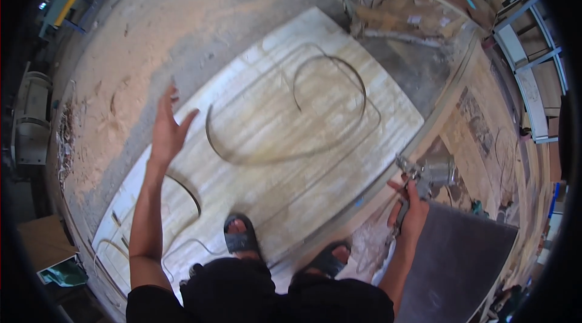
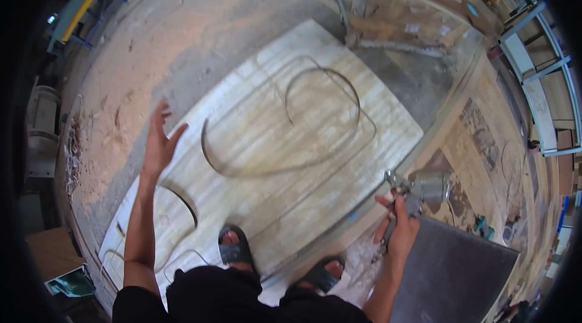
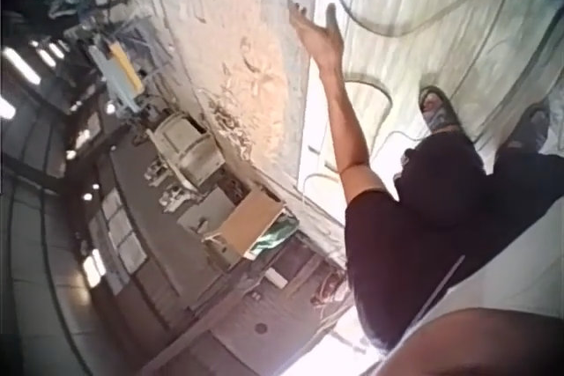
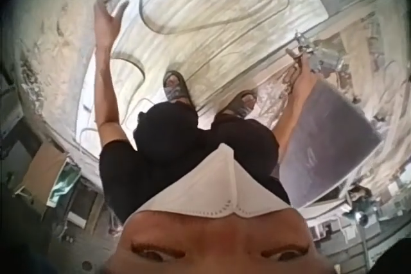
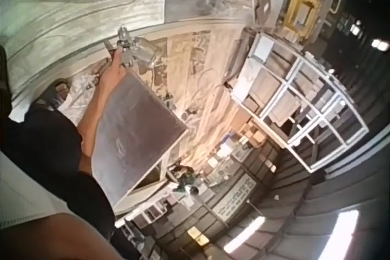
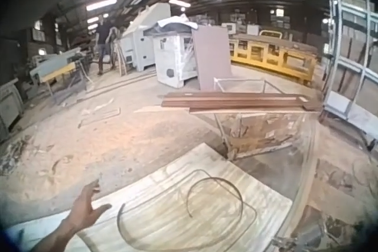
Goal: The person applies a spray coating to curved wood panels using an industrial spray gun in a workshop.
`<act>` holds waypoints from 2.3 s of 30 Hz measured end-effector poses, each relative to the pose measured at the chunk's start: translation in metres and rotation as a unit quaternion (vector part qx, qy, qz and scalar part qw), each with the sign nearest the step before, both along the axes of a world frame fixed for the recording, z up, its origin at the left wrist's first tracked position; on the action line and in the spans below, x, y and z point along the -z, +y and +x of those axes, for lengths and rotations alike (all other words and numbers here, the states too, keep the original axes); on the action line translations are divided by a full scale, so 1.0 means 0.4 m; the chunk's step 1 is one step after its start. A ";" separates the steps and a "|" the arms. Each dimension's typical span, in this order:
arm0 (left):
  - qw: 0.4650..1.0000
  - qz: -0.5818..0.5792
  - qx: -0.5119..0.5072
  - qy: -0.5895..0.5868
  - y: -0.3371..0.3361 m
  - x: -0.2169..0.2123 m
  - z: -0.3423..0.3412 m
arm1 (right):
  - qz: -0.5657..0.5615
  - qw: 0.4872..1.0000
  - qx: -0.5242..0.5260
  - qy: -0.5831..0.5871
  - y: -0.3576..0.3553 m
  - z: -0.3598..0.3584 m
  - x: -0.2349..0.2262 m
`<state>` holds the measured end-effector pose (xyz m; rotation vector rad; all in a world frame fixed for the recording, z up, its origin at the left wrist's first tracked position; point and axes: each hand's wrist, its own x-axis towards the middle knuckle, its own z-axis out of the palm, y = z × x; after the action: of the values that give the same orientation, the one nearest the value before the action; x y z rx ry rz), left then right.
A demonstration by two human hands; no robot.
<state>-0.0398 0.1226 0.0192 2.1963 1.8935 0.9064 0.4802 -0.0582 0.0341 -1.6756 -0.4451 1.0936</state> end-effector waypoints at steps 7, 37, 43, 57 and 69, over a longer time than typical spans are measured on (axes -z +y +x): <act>0.998 -0.047 -0.019 0.032 0.225 -0.122 0.171 | -0.048 0.997 -0.013 0.056 -0.047 0.017 0.078; 0.637 -0.701 0.129 -0.294 -0.407 -0.574 0.300 | -0.135 0.977 -0.114 0.122 -0.040 -0.071 -0.358; 0.775 -0.596 0.147 0.151 -0.536 -0.993 0.271 | -0.128 0.984 -0.024 0.120 0.010 -0.131 -0.793; 0.759 -0.645 0.088 -0.023 -0.179 -1.169 0.279 | -0.117 0.990 0.007 0.077 0.120 -0.134 -1.223; 0.823 -0.545 0.111 0.113 0.288 -1.218 0.585 | -0.116 0.959 0.123 0.227 0.375 0.137 -1.169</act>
<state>0.1941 0.2378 0.5063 1.6926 1.5200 -0.4579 0.5350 0.0920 0.5016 -1.5596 0.1887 1.3302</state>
